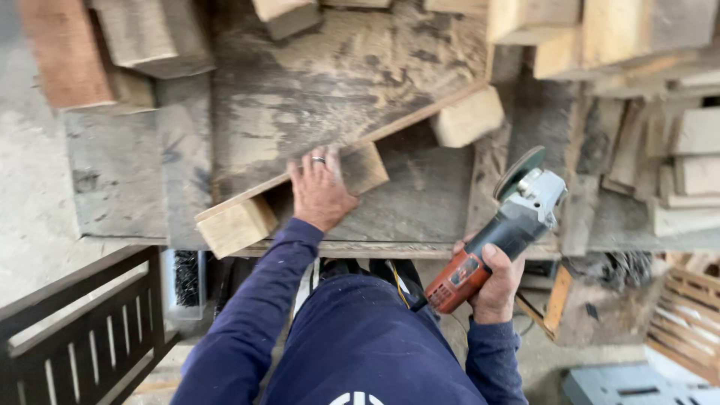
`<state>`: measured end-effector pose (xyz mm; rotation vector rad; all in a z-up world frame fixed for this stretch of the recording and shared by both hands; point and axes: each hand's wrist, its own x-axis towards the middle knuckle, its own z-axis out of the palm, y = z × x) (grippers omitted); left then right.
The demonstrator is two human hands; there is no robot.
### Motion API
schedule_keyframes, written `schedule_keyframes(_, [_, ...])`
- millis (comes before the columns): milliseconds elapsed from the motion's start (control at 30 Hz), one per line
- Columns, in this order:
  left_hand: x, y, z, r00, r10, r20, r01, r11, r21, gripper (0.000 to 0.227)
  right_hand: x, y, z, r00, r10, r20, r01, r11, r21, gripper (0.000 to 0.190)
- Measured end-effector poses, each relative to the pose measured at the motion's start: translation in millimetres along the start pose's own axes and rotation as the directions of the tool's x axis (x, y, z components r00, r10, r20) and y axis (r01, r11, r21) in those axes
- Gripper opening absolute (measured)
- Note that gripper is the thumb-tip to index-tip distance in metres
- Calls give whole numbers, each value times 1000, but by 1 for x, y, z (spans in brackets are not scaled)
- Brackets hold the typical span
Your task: The person uses an angle grinder with a sanding disc to smooth the edges and surfaces of a wooden plank with attached blocks. They repeatedly flip and reposition the plank to sand different sides and edges, then place the finished piece aside and pick up another plank to continue sanding.
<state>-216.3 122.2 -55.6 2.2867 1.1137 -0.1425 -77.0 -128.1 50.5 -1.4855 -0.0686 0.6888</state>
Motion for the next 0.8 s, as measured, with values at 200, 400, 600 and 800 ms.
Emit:
schedule_keyframes(200, [55, 93, -2, 989, 75, 124, -77, 997, 12, 151, 18, -13, -32, 998, 15, -56, -15, 1000, -4, 44])
schedule_keyframes(400, [114, 170, 39, 977, 124, 174, -128, 992, 11, 138, 15, -4, -45, 998, 41, -40, -40, 999, 30, 45])
schedule_keyframes(600, [119, 159, 68, 980, 190, -65, -190, 982, 8, 106, 6, -6, -60, 997, 62, -37, -60, 997, 53, 45])
schedule_keyframes(800, [121, 158, 64, 979, 203, -20, -203, 978, -50, 115, 5, -19, -73, 999, 39, -15, -38, 998, 54, 44])
